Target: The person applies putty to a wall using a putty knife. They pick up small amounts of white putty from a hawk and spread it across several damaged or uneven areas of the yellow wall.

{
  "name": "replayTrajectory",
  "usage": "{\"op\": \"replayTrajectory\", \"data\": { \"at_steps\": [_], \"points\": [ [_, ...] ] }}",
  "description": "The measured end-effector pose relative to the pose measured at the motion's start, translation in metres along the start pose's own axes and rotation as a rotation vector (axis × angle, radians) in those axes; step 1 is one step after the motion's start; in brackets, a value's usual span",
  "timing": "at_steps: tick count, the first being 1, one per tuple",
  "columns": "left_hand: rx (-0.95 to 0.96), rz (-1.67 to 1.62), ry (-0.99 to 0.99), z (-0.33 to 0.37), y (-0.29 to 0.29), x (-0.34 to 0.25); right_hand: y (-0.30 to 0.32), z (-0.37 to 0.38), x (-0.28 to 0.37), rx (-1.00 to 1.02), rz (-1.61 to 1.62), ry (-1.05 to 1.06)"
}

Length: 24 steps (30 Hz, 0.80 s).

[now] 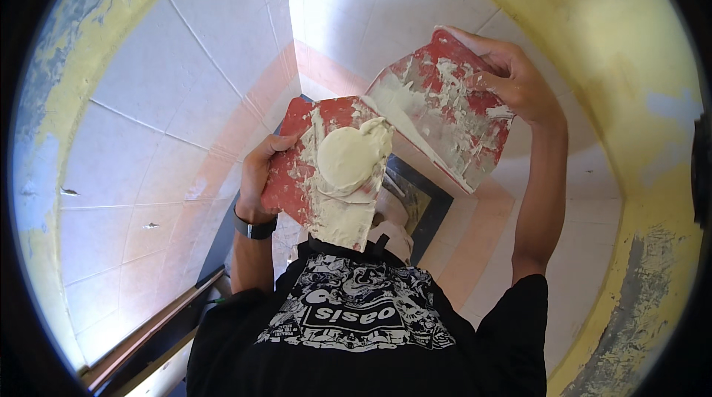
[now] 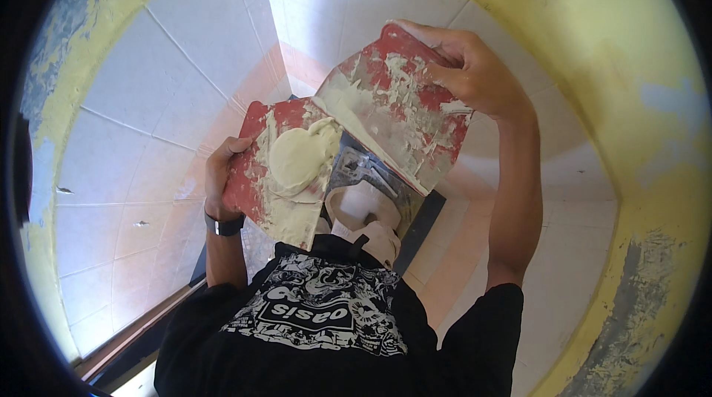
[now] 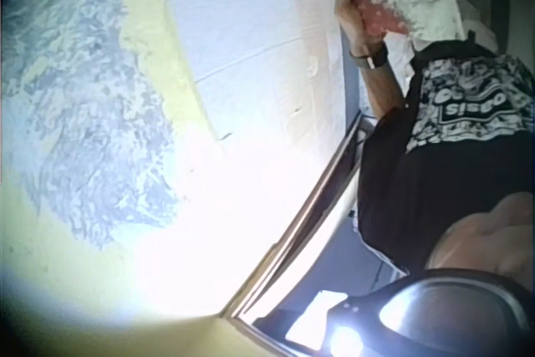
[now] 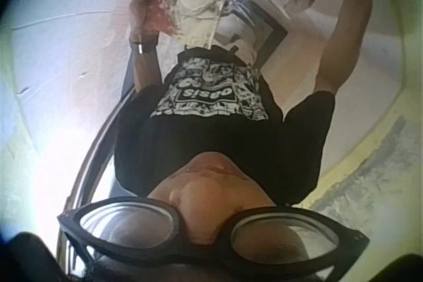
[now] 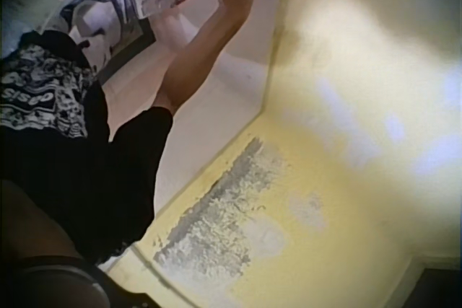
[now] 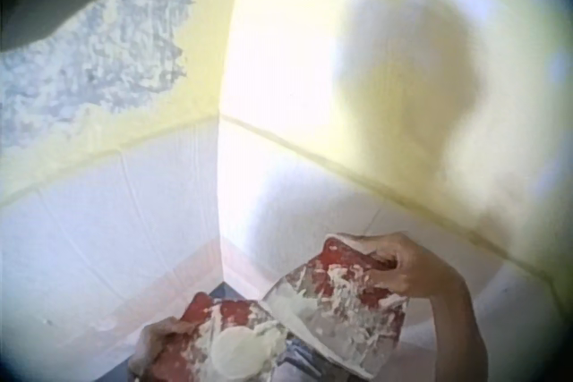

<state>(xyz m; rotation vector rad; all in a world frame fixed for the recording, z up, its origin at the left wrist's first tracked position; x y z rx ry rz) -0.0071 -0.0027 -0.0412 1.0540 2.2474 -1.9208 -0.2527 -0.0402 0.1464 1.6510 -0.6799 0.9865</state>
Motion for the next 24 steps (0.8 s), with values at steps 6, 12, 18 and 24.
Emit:
{"op": "replayTrajectory", "data": {
  "at_steps": [6,12,18,24],
  "points": [
    [-0.004,0.032,0.065,0.006,0.006,0.006,-0.013,0.002,-0.022,0.086,0.081,-0.078],
    [0.028,0.030,0.085,0.012,0.001,0.010,-0.017,0.005,-0.054,0.114,0.190,-0.091],
    [0.022,0.031,0.098,0.017,0.000,0.011,-0.020,0.001,-0.084,0.114,0.280,-0.265],
    [0.044,0.023,0.014,0.028,-0.003,0.013,-0.024,0.000,-0.107,0.094,0.601,-0.215]
  ]
}}
Point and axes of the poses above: each hand's wrist, its own z-axis towards the middle knuckle, its own y-axis out of the back of the hand, x = y × z, the point moved 10 cm from there along z, towards the middle knuckle, and after that the axes turned 8 degrees about -y, right-handed, at the moved point
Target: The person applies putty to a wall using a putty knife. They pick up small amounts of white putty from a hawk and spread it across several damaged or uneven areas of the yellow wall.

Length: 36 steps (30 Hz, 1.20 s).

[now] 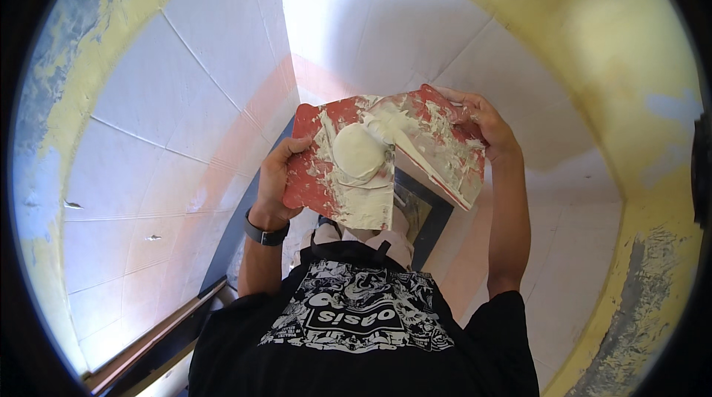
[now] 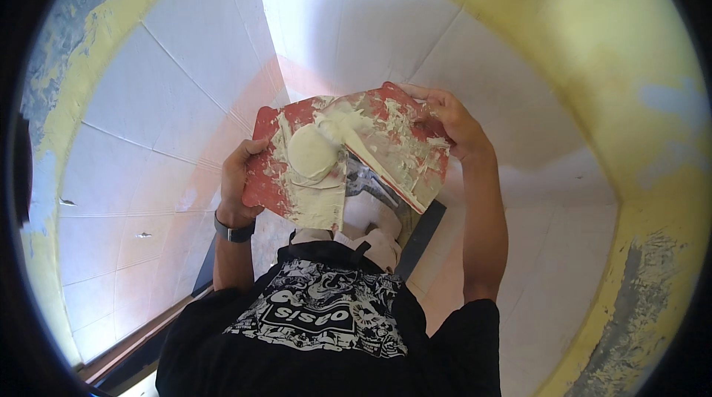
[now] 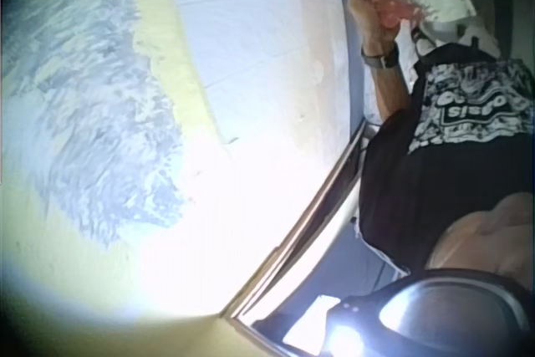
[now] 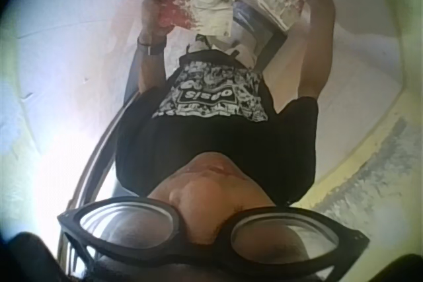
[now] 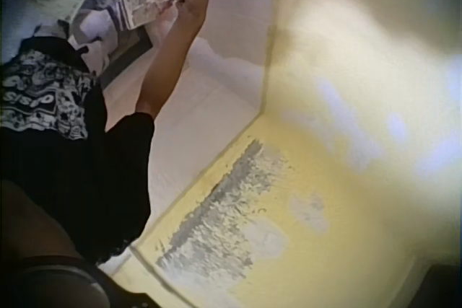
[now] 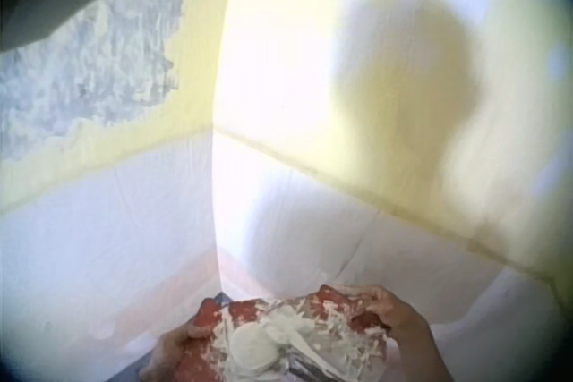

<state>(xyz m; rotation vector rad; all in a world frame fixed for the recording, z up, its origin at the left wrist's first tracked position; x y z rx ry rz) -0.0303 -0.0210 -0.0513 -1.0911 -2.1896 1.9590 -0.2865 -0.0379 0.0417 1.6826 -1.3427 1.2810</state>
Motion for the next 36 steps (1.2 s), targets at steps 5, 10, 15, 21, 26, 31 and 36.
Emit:
{"op": "replayTrajectory", "data": {
  "at_steps": [5,10,15,21,26,31,36],
  "points": [
    [0.049,-0.048,-0.082,0.006,-0.021,-0.001,0.016,0.001,-0.003,-0.126,0.168,0.094],
    [0.064,-0.087,-0.176,0.019,-0.032,-0.004,-0.026,0.008,0.002,0.244,0.755,0.214],
    [0.051,-0.124,-0.172,0.017,-0.023,-0.004,-0.064,0.035,-0.045,0.353,1.149,0.199],
    [0.009,-0.115,-0.181,0.013,-0.011,-0.012,-0.062,0.039,-0.051,0.361,1.024,0.269],
    [0.044,-0.110,-0.173,0.007,-0.008,-0.013,-0.043,0.024,-0.016,-0.157,0.522,0.206],
    [0.006,-0.154,-0.216,0.003,-0.010,-0.013,-0.012,0.023,-0.021,-0.259,0.303,0.295],
    [0.027,-0.152,-0.199,0.008,-0.001,-0.006,0.006,0.019,-0.031,-0.326,0.237,0.255]
  ]
}}
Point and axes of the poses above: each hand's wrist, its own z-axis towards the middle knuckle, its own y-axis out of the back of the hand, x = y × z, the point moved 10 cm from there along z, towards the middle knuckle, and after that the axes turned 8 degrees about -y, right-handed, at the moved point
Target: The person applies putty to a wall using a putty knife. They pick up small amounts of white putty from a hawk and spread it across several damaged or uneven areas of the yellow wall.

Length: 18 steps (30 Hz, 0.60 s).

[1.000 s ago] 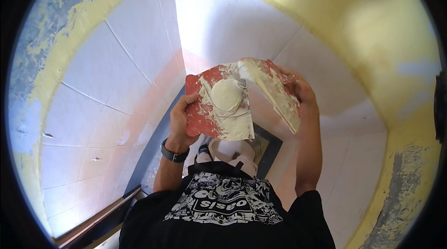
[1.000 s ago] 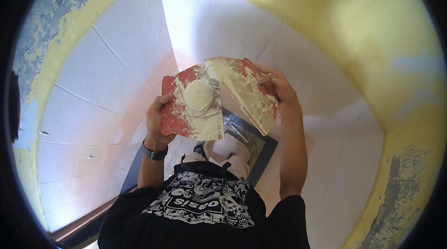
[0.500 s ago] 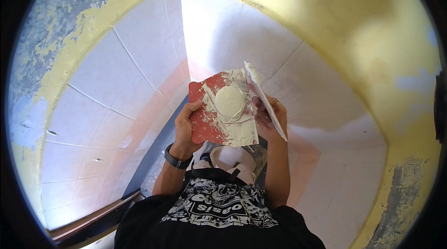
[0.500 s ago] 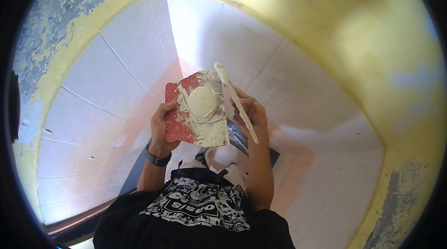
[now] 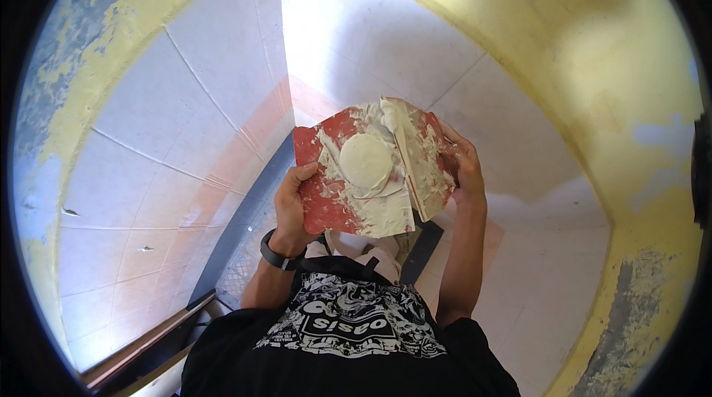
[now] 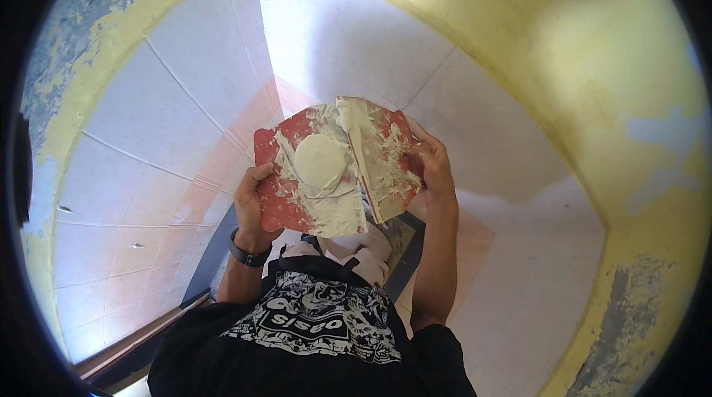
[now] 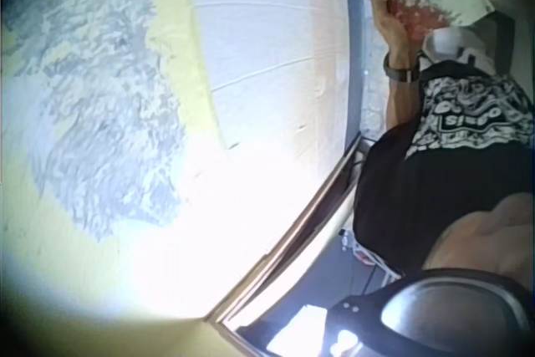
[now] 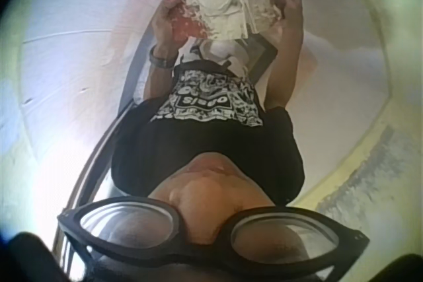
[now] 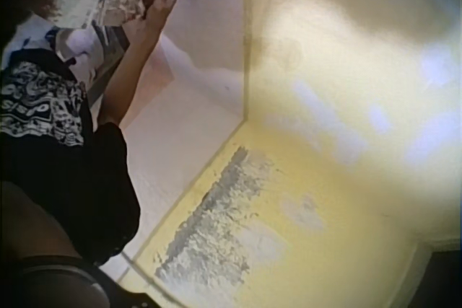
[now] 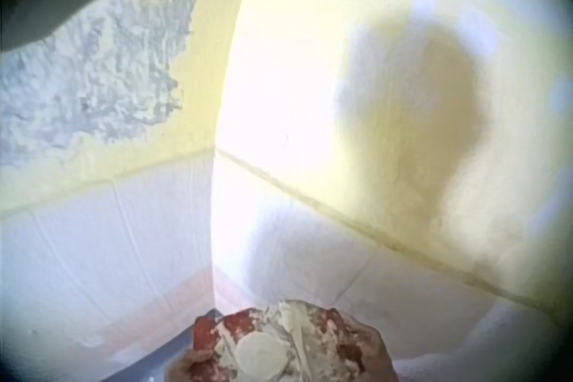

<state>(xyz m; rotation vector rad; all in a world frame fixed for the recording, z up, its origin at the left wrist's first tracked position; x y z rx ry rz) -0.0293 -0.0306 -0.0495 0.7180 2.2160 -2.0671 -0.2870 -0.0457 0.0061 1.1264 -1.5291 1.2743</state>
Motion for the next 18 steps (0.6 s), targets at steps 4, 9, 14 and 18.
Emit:
{"op": "replayTrajectory", "data": {
  "at_steps": [4,9,14,18],
  "points": [
    [0.021,-0.023,0.022,0.000,-0.007,0.007,0.013,-0.001,0.003,0.046,-0.011,-0.031],
    [0.039,-0.075,-0.029,-0.007,-0.019,0.000,0.017,-0.010,-0.007,-0.071,0.157,-0.032],
    [-0.035,0.006,-0.060,-0.014,-0.012,-0.004,0.017,-0.017,-0.037,0.096,0.361,-0.115],
    [-0.122,0.072,-0.099,-0.014,0.002,0.004,-0.001,-0.016,-0.006,0.059,0.778,-0.059]
  ]
}}
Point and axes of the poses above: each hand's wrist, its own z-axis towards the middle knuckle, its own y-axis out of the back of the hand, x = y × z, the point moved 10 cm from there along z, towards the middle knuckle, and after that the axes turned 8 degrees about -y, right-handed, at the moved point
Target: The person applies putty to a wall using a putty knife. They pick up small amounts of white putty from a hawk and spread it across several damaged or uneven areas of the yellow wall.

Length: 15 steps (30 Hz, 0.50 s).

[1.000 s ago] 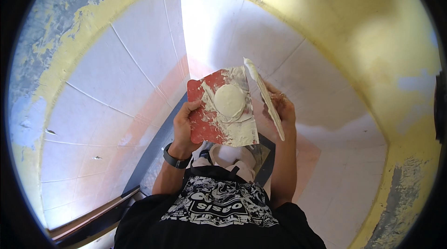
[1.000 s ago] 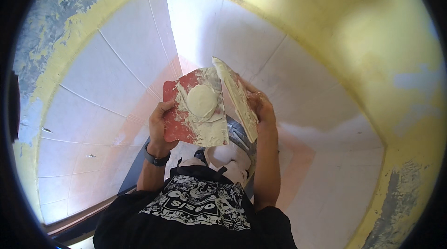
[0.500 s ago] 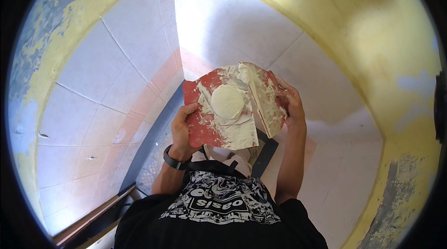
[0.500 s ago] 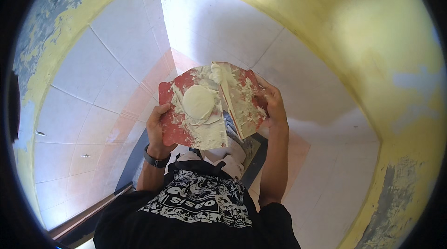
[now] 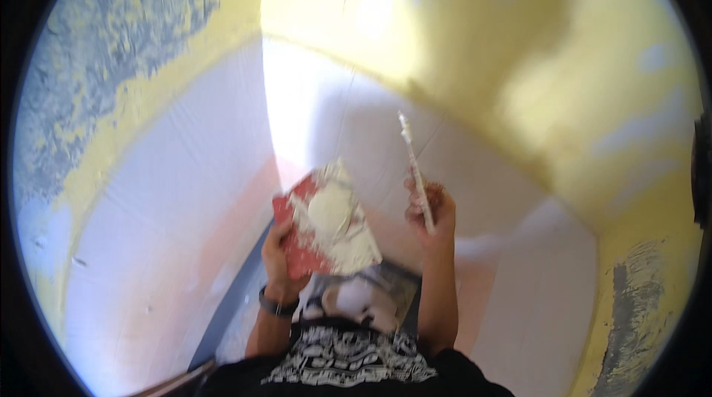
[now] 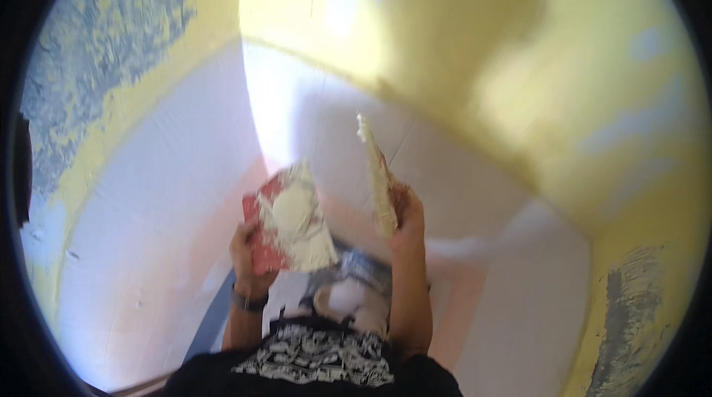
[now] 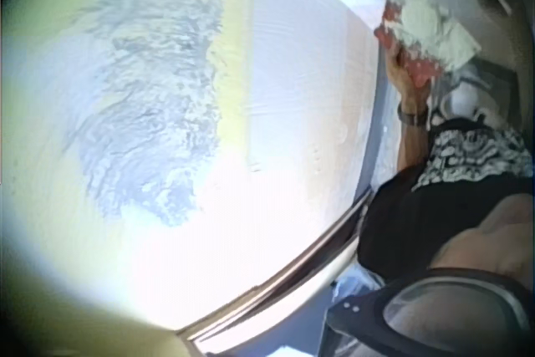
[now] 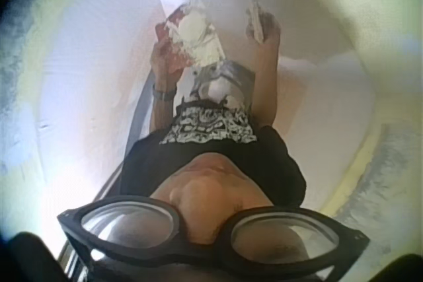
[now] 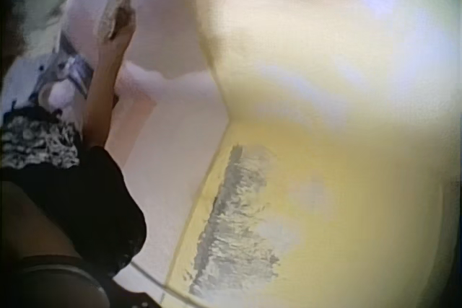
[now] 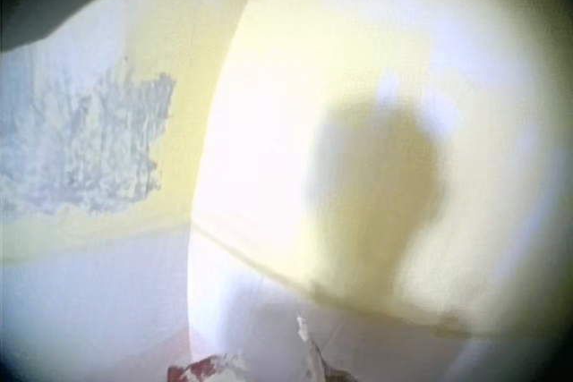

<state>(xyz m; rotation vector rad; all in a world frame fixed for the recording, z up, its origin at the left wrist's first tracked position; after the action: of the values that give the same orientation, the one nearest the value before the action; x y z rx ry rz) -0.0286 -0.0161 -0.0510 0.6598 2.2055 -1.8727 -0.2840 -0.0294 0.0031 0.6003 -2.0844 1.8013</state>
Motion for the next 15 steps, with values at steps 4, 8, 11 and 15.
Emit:
{"op": "replayTrajectory", "data": {
  "at_steps": [4,8,11,15],
  "points": [
    [0.091,-0.122,-0.011,0.015,-0.012,0.032,-0.105,-0.012,0.096,0.002,-0.050,0.339],
    [0.122,0.001,-0.028,0.006,0.010,0.002,-0.270,-0.013,0.149,0.168,-0.532,0.722],
    [0.071,-0.034,0.083,0.002,0.026,0.005,-0.399,-0.039,0.214,0.258,-0.766,1.096],
    [0.152,-0.036,-0.030,0.000,0.033,-0.017,-0.561,-0.079,0.211,0.113,-1.222,1.602]
  ]
}}
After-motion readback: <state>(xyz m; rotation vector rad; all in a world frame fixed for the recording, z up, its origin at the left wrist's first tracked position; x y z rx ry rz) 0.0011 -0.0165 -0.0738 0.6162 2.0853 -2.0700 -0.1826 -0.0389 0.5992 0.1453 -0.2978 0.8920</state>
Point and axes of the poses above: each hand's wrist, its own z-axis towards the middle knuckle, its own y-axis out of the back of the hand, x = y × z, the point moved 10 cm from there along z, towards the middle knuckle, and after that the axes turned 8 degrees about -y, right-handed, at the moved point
